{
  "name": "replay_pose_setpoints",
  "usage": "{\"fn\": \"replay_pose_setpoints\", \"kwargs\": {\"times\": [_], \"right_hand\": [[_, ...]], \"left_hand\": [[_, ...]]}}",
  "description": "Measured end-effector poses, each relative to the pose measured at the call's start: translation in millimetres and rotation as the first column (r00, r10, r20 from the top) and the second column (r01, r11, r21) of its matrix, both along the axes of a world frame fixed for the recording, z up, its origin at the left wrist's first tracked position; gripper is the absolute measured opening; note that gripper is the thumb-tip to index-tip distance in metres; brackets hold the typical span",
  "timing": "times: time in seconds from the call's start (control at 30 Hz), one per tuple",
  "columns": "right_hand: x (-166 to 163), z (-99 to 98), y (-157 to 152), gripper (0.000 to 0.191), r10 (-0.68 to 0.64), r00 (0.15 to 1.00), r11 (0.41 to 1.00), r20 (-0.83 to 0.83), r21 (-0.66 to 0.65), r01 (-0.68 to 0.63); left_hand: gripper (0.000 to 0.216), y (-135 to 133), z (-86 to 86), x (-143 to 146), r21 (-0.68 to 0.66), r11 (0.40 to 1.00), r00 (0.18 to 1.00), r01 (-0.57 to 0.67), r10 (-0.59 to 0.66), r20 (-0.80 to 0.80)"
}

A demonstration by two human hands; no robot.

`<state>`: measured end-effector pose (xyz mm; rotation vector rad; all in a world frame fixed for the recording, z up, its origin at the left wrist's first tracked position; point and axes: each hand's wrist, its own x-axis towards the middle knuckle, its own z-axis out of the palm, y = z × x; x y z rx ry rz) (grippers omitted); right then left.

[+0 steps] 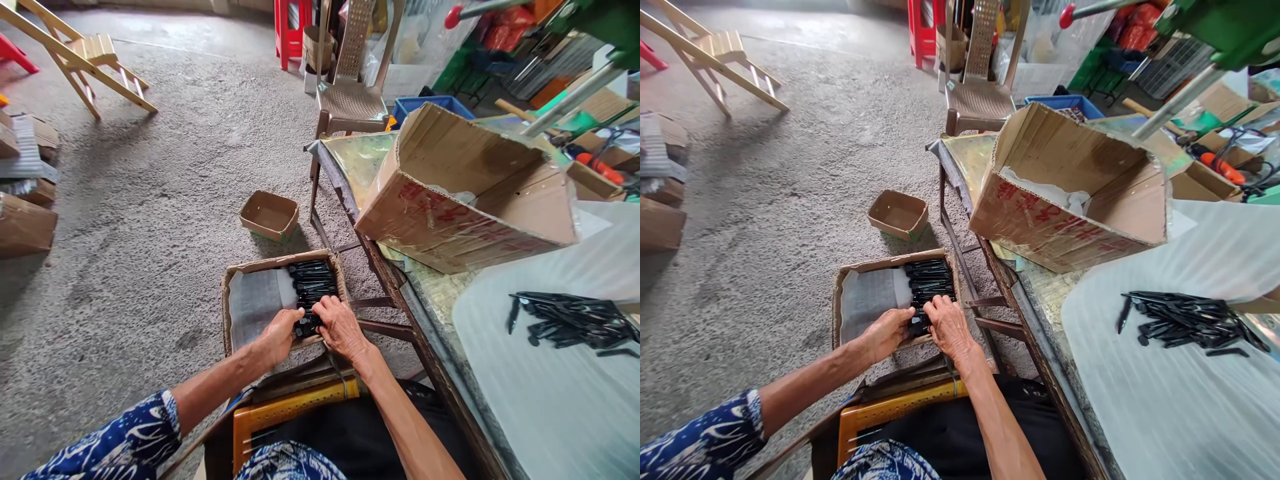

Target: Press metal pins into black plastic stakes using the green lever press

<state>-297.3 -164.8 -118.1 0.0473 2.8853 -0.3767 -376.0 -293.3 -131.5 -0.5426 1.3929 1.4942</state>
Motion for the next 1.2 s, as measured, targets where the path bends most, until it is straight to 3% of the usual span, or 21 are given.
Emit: {"fn": "replay_pose_setpoints", "kwargs": {"times": [0.13,0.33,0.47,0.77,1.0,1.2], "right_hand": [[3,-1.5,1,0.018,0.005,1.000,1.000,0.017,0.010,-0.005],[3,-3.0,-4,0.026,0.011,0.999,0.997,0.053,0.080,-0.015],[0,-3.7,-8,0.026,0.052,0.995,0.992,0.085,0.110,-0.061],[-4,2.1,-7,0.026,0.029,0.995,0.991,0.091,0.130,-0.041],[-27,14.4,-5,0.019,-0.026,0.997,0.994,0.076,0.107,0.018],[-50,16.1,0,0.025,-0.029,0.996,0.992,0.080,0.126,0.019]], "left_hand": [[0.019,-7,-8.1,2,-0.007,0.999,0.999,0.042,-0.042,-0.023],[0.029,-14,-18.1,13,-0.081,0.995,0.995,-0.057,0.050,-0.082],[0.028,-20,-22.1,15,-0.063,0.997,0.994,-0.041,0.034,-0.104],[0.034,-19,-12.3,6,-0.093,0.994,0.996,-0.065,0.058,-0.074],[0.034,-16,-5.7,-14,0.151,0.989,0.994,0.004,0.012,-0.110],[0.028,-14,-4.7,-22,0.188,0.982,0.990,-0.024,0.049,-0.130]]}}
